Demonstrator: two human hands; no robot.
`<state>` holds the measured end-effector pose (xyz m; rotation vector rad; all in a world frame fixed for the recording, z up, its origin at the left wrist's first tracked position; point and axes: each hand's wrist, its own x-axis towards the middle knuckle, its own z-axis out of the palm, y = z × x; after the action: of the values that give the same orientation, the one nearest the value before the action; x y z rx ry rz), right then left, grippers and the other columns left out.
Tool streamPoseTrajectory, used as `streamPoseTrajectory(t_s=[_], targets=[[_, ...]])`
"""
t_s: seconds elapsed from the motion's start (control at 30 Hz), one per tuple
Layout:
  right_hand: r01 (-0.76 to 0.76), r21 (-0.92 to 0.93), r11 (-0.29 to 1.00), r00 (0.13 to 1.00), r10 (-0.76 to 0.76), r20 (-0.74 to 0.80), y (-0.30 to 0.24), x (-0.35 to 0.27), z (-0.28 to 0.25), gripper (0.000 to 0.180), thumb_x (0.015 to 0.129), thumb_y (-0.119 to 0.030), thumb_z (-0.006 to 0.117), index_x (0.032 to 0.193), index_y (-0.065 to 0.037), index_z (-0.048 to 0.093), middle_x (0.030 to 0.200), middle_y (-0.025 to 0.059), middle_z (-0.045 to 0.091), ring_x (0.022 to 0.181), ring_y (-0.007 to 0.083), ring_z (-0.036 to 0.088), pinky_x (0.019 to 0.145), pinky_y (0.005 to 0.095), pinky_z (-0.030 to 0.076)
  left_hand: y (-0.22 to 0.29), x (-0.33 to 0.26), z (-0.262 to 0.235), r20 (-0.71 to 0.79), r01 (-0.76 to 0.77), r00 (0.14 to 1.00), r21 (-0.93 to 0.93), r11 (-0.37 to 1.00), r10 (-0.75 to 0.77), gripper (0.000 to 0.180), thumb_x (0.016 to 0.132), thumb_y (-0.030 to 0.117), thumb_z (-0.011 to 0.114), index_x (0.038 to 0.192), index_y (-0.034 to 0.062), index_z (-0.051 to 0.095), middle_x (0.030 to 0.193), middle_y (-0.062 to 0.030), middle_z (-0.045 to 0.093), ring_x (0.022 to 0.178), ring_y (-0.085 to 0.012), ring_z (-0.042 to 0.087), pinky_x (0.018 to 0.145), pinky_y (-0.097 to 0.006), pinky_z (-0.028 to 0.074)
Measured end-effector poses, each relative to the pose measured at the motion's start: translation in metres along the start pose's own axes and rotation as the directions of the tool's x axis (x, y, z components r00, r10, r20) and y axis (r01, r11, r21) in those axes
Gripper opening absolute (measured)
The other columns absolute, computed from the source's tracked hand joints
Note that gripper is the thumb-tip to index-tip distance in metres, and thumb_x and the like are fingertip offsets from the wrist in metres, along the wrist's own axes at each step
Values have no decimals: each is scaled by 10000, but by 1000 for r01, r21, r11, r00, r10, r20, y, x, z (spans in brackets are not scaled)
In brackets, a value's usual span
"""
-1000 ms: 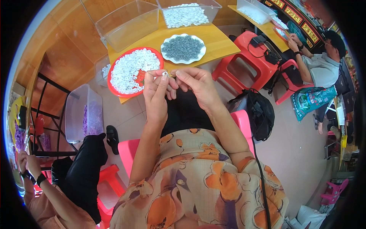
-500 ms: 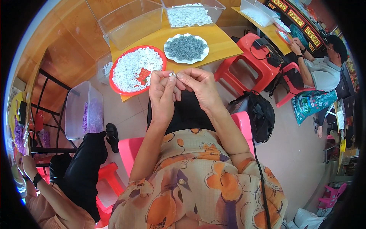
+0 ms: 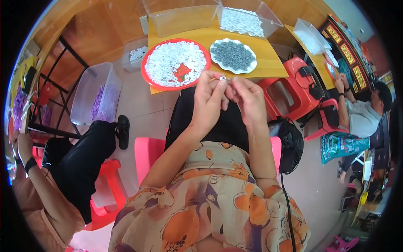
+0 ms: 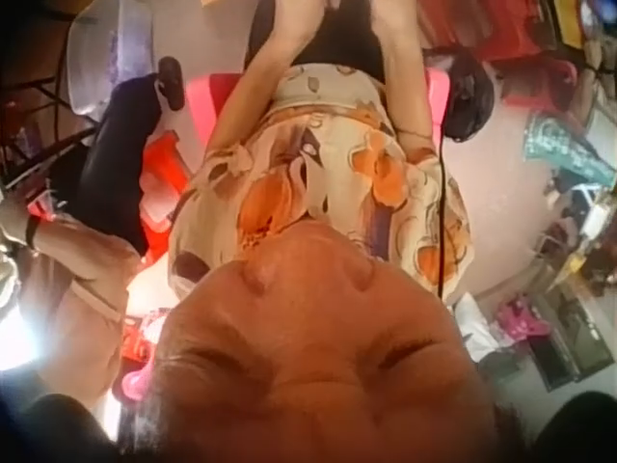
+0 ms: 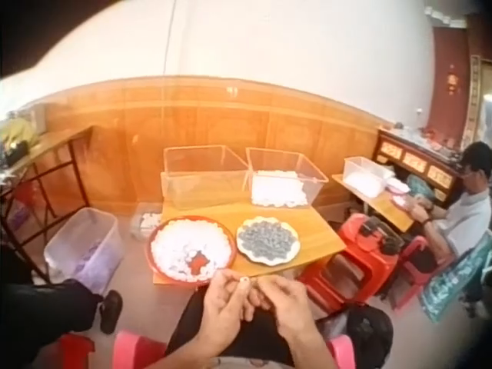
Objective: Assembling small white plastic components by manually inserting dark pins into them.
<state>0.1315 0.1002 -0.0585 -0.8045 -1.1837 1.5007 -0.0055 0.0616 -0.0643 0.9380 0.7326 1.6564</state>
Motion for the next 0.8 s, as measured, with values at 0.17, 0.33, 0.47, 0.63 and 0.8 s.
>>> streamPoseTrajectory(t_s=[0.17, 0.33, 0.47, 0.63, 0.8], targets=[[-79, -91, 993, 996, 75, -47, 7, 38, 16, 303, 1049, -251, 678, 1053, 38, 768, 819, 17, 680, 749, 92, 593, 662, 259, 482, 12, -8, -7, 86, 11, 996, -84, 996, -4, 146, 1122, 201, 549, 1195, 94, 481, 825, -61, 643, 570, -72, 517, 510, -197, 376], [430, -739, 519, 903, -246, 353, 74, 101, 36, 196, 917, -188, 773, 1042, -39, 798, 905, 133, 782, 805, 246, 746, 759, 369, 573, 29, -16, -2, 197, 56, 979, -28, 998, -49, 143, 1126, 192, 530, 1186, 76, 471, 801, -64, 642, 547, -73, 512, 516, -204, 391], [365, -893, 264, 928, -24, 372, 106, 137, 73, 207, 887, -269, 786, 924, -70, 832, 802, 135, 770, 758, 298, 747, 735, 412, 570, 39, -17, -10, 208, 56, 977, -35, 998, -48, 136, 1121, 155, 518, 1180, 48, 458, 790, -63, 649, 557, -70, 521, 528, -217, 405], [364, -927, 94, 930, 23, 368, 115, 144, 94, 245, 857, -314, 798, 881, -74, 835, 796, 138, 767, 785, 335, 743, 722, 457, 558, 45, -16, -15, 189, 46, 981, -63, 997, -33, 109, 1118, 130, 507, 1155, 42, 453, 775, -59, 641, 553, -74, 513, 540, -229, 414], [387, -922, 28, 920, 46, 388, 112, 136, 106, 272, 838, -339, 807, 836, -68, 827, 775, 159, 757, 783, 348, 740, 720, 477, 551, 47, -15, -17, 152, 52, 988, -95, 994, -37, 108, 1121, 136, 508, 1157, 52, 452, 789, -71, 635, 565, -80, 507, 546, -225, 413]])
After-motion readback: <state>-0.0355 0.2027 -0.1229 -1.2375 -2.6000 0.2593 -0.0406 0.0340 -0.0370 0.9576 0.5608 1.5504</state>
